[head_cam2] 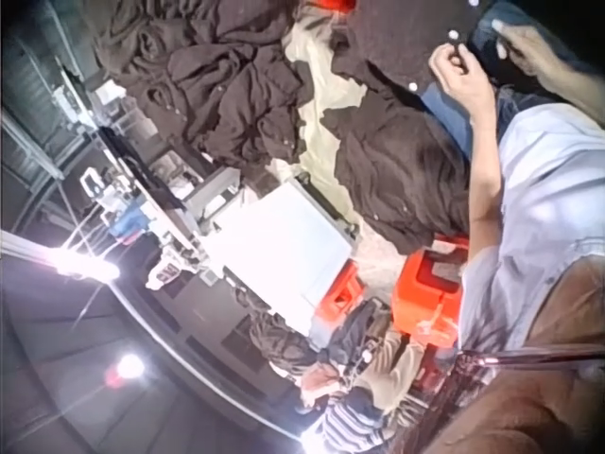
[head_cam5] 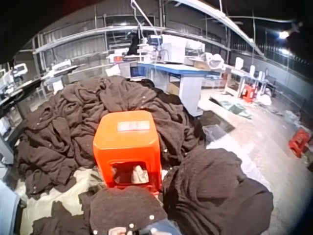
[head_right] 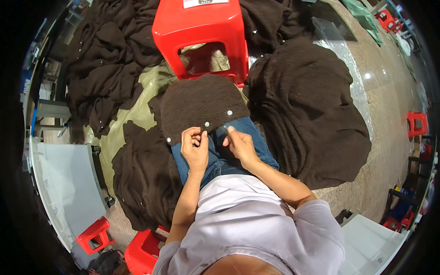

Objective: Manually attaching snap buttons onto pieces of brown fabric in an industrial setting.

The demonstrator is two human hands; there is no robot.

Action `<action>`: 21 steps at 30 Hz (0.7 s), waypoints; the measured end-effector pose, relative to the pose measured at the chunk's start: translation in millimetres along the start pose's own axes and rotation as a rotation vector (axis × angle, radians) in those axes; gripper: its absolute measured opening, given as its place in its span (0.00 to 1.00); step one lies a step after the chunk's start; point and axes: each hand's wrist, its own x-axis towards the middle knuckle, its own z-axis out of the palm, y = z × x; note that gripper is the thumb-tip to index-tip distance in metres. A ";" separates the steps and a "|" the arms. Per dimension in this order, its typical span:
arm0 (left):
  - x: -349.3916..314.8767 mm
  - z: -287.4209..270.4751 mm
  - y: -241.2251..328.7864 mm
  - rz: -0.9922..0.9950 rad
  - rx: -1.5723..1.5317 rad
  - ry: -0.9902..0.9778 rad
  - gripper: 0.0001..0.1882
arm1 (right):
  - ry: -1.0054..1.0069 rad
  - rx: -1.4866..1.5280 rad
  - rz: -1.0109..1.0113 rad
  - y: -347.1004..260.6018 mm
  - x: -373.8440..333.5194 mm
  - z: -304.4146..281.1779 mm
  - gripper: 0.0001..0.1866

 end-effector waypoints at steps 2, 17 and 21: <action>5.5 5.4 2.0 0.234 0.081 0.012 0.07 | 0.090 0.125 -0.067 -1.3 -2.1 -6.4 0.30; 21.2 68.6 6.2 0.350 0.448 -0.116 0.14 | 0.150 0.185 -0.076 -6.5 0.7 -17.1 0.29; 20.2 67.8 0.1 0.241 0.255 -0.127 0.07 | 0.119 0.163 -0.019 -13.2 2.8 -18.8 0.29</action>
